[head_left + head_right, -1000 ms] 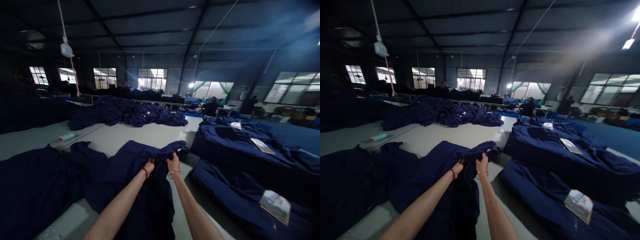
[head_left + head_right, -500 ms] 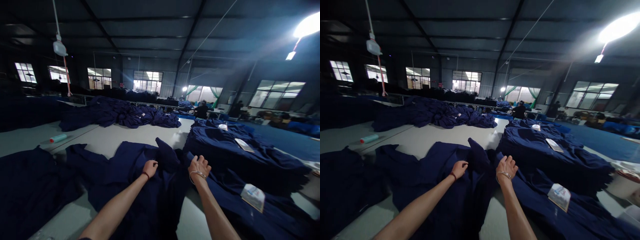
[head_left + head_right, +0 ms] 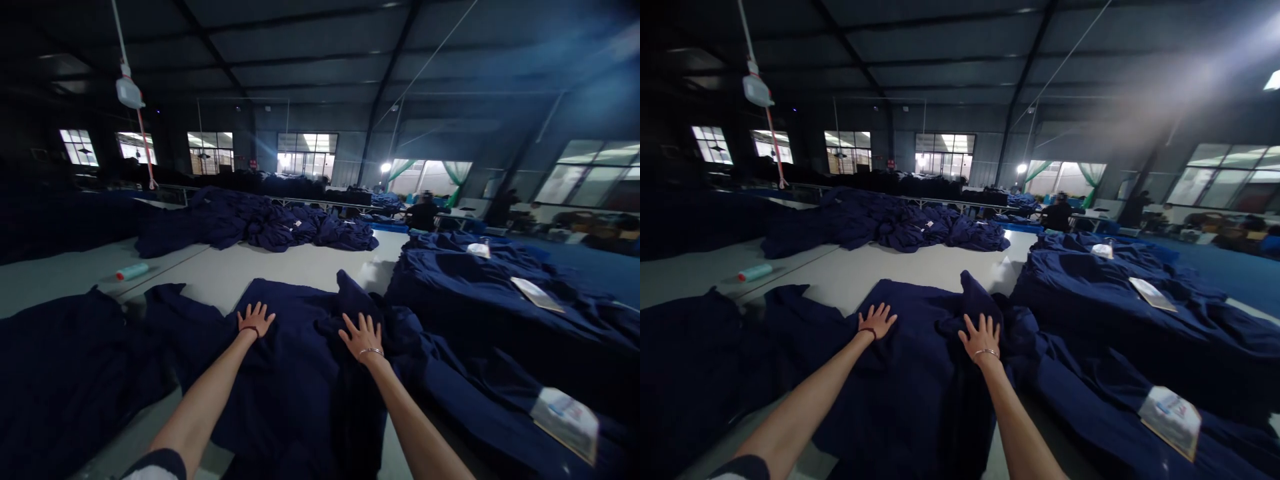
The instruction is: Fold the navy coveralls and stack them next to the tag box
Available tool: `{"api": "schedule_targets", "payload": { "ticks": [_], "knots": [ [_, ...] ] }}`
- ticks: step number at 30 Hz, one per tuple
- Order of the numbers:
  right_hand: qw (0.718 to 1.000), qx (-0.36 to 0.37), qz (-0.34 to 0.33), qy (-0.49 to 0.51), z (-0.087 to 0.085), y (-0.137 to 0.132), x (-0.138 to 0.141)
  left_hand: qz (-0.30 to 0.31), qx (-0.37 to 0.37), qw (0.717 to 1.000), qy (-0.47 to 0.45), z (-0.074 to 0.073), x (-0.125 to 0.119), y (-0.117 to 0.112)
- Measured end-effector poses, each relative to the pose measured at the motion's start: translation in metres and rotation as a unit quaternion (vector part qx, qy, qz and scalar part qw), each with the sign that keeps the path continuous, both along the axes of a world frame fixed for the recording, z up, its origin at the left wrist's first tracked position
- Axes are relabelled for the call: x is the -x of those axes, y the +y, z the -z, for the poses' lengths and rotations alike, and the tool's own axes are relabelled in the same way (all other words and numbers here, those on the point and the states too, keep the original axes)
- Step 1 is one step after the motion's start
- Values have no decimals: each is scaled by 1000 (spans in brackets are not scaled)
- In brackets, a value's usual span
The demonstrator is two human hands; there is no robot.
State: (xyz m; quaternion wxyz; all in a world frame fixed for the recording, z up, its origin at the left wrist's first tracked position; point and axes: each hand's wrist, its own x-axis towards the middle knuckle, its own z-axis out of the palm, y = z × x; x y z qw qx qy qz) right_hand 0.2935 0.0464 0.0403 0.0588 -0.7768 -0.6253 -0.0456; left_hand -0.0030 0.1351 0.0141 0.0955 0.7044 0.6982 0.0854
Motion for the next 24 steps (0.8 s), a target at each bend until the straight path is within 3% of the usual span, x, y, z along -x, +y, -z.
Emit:
{"api": "schedule_targets", "payload": {
  "ticks": [4, 8, 12, 16, 21, 24],
  "knots": [
    [991, 59, 117, 23, 20, 10, -14, -64, -2, 997, 34, 7, 21, 4],
    [990, 72, 112, 47, 16, 18, -15, -71, -27, 996, 44, -5, 14, 11],
    [998, 39, 51, 28, 0, 35, -11, 34, -140, 989, 26, -15, 0, 29],
    [998, 61, 18, 26, -3, 56, -16, 119, -132, 984, 0, -14, -8, 62],
    [992, 104, 64, 39, 24, 76, -34, 141, -102, 985, 8, -9, -13, 106],
    [991, 92, 94, 30, 42, 81, -43, 143, -85, 986, 21, -9, -18, 125]
  ]
}}
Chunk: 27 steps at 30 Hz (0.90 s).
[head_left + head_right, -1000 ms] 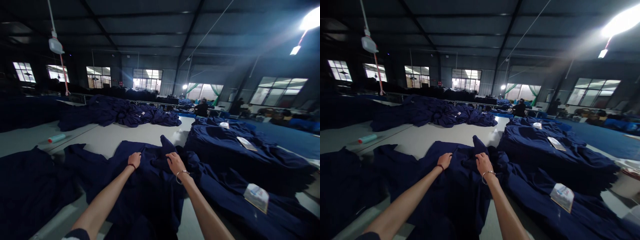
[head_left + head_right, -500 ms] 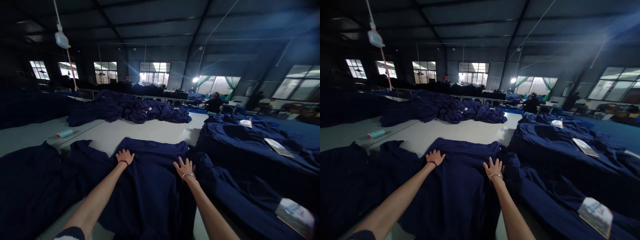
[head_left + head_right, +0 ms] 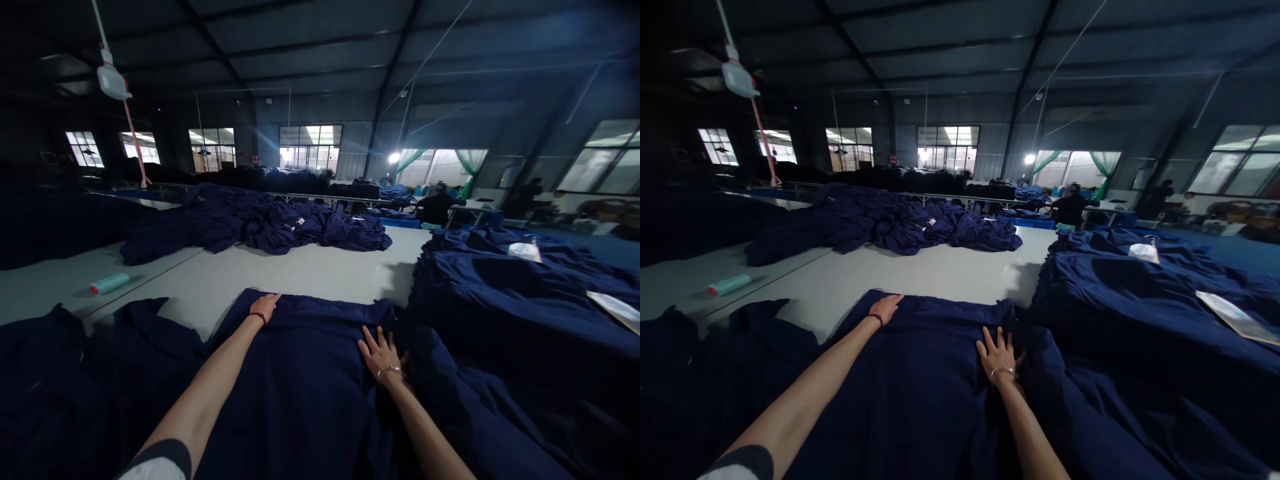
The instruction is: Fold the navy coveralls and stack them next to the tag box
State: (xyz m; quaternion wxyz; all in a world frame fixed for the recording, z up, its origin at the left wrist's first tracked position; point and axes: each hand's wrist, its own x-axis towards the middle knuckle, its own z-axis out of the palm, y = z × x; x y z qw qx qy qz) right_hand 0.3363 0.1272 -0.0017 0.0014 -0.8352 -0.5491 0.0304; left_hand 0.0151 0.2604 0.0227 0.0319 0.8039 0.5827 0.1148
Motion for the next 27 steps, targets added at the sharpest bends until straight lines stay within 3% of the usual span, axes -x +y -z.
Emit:
{"api": "schedule_targets", "payload": {
  "ticks": [4, 8, 11, 14, 17, 19, 23, 27],
  "knots": [
    [1000, -10, -3, 7, 3, 2, -5, -31, -5, 999, 12, -11, -7, 19],
    [1000, -1, 17, 12, -9, 6, -6, -138, -57, 988, -27, -31, -5, 34],
    [999, 1, 43, 5, -16, 11, -4, -194, -52, 978, -50, -37, -5, 33],
    [999, 1, 34, -4, -24, 14, 1, -178, -65, 982, -21, -30, -10, 17],
    [1000, -13, -18, 5, -33, 21, 7, -111, -76, 991, 11, -16, -14, -3],
    [998, -20, -56, 19, -36, 27, 11, -62, -36, 997, 20, -4, -11, -13],
    [997, 16, -62, 43, -24, 40, 5, -53, 53, 997, 32, 16, 4, -18],
    [997, 29, -44, 61, -10, 47, -9, -49, 87, 994, 35, 21, 12, -13]
  ]
}}
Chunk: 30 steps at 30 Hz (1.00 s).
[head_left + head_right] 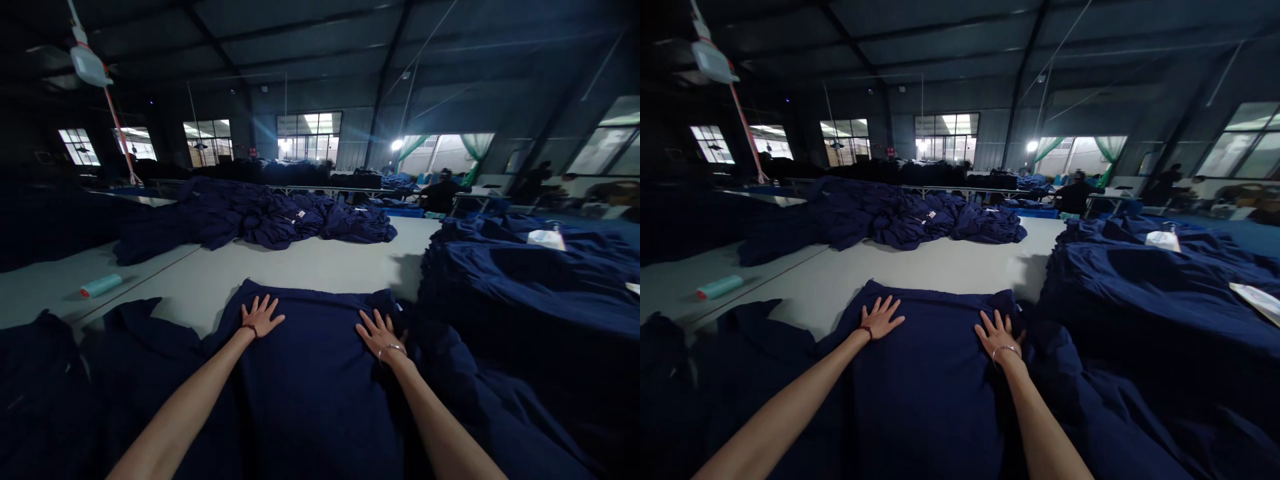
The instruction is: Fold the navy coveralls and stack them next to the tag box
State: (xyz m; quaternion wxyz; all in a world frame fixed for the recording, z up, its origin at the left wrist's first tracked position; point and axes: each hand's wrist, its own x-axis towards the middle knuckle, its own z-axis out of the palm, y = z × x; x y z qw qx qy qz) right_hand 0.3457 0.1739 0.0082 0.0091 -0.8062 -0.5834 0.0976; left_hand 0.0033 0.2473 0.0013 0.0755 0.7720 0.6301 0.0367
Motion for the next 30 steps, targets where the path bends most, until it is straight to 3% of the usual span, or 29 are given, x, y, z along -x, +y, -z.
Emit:
{"api": "schedule_targets", "payload": {
  "ticks": [3, 6, 10, 14, 17, 21, 26, 30],
  "knots": [
    [1000, 9, 11, 4, -5, -1, 2, -8, -3, 1000, -17, -4, -1, 1],
    [1000, -18, 16, -14, -17, -6, 20, -23, -75, 996, -43, -9, -4, -1],
    [997, -44, -58, -14, -23, -11, 49, 40, -117, 990, -61, -16, -12, 0],
    [997, -46, -54, 8, -23, -4, 60, 141, -81, 984, -72, -24, -31, 8],
    [995, -83, -44, 10, -22, 7, 57, 168, -34, 981, -90, -24, -44, 16],
    [997, -79, -9, 7, -12, 19, 45, 193, -13, 978, -71, -16, -47, 26],
    [998, -53, 40, 0, 2, 31, 29, 142, 52, 988, -13, -9, -38, 37],
    [999, -26, 42, -2, -12, 22, 39, 97, 46, 994, -23, -13, -44, 29]
  ]
}}
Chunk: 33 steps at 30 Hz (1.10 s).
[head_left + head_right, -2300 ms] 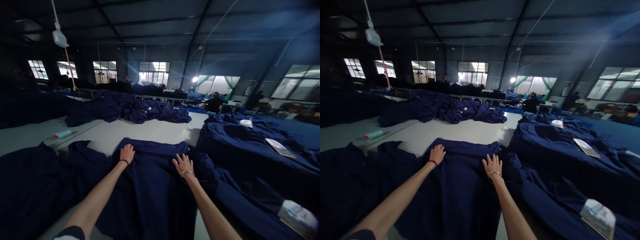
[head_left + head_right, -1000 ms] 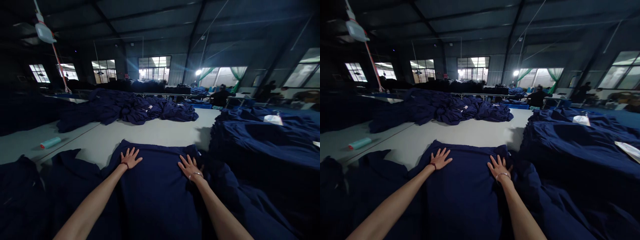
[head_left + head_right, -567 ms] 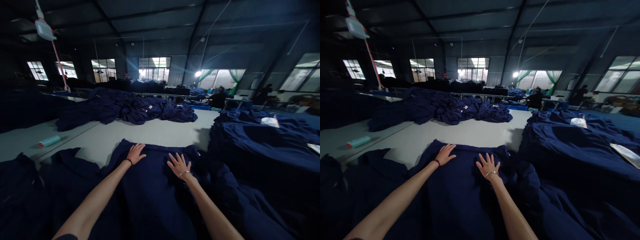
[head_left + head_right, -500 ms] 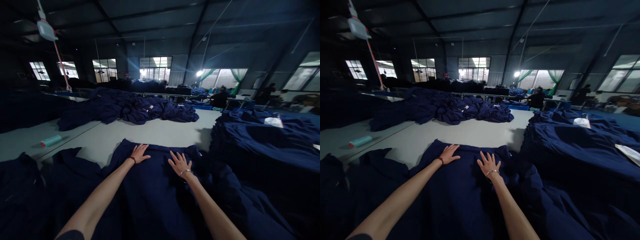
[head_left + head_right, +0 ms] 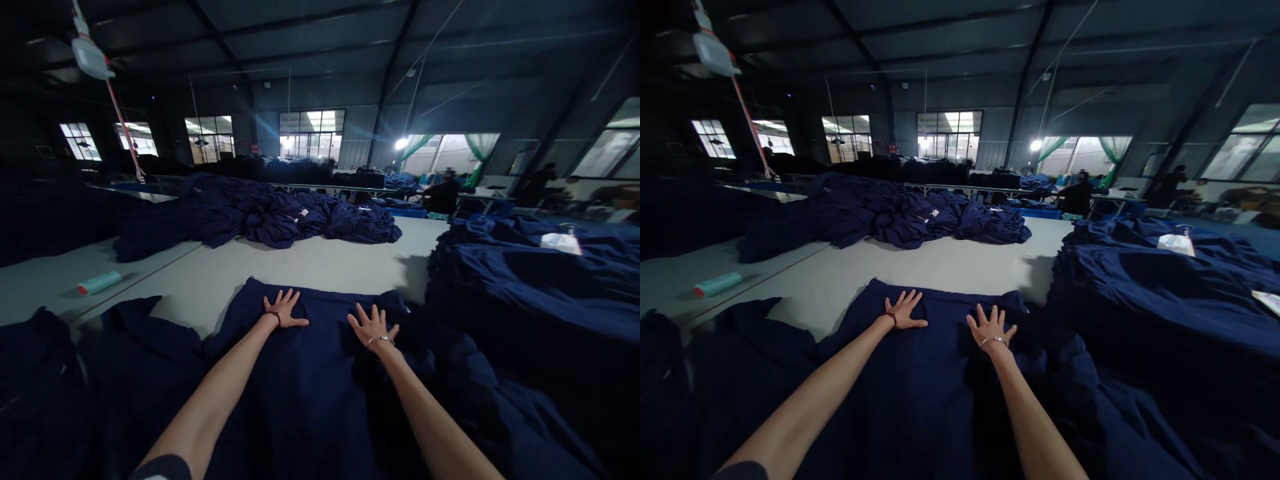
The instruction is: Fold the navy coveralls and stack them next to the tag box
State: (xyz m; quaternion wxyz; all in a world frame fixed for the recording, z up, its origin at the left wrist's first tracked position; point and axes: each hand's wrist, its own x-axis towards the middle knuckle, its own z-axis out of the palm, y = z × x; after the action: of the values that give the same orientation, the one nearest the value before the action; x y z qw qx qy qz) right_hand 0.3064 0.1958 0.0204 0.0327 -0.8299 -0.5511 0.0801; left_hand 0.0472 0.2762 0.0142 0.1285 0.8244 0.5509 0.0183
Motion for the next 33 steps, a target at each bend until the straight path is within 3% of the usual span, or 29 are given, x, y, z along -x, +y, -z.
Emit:
{"api": "schedule_targets", "payload": {
  "ticks": [3, 6, 10, 13, 17, 20, 24, 29, 33],
  "knots": [
    [999, -18, -32, -24, -17, -29, 22, -18, -61, 998, -30, -6, -5, -24],
    [997, -16, -73, -19, -26, -73, 47, -4, -83, 996, -45, -8, -3, -64],
    [993, -20, -112, -27, -15, -126, 66, 47, -63, 996, -33, 4, 18, -126],
    [995, 12, -91, -36, 0, -145, 62, 58, -39, 997, -19, 14, 38, -159],
    [996, 9, -84, -36, 8, -149, 50, 45, -34, 998, 2, 9, 49, -173],
    [996, 19, -88, -15, -3, -154, 49, 27, -7, 1000, 10, -5, 47, -177],
    [991, -32, -129, -31, -16, -185, 58, 48, -41, 998, 8, -17, 52, -200],
    [985, -31, -164, -44, 5, -230, 70, 83, -23, 996, 28, -2, 72, -242],
    [987, -19, -151, -44, 20, -239, 72, 69, -25, 997, 30, 7, 77, -255]
  ]
}}
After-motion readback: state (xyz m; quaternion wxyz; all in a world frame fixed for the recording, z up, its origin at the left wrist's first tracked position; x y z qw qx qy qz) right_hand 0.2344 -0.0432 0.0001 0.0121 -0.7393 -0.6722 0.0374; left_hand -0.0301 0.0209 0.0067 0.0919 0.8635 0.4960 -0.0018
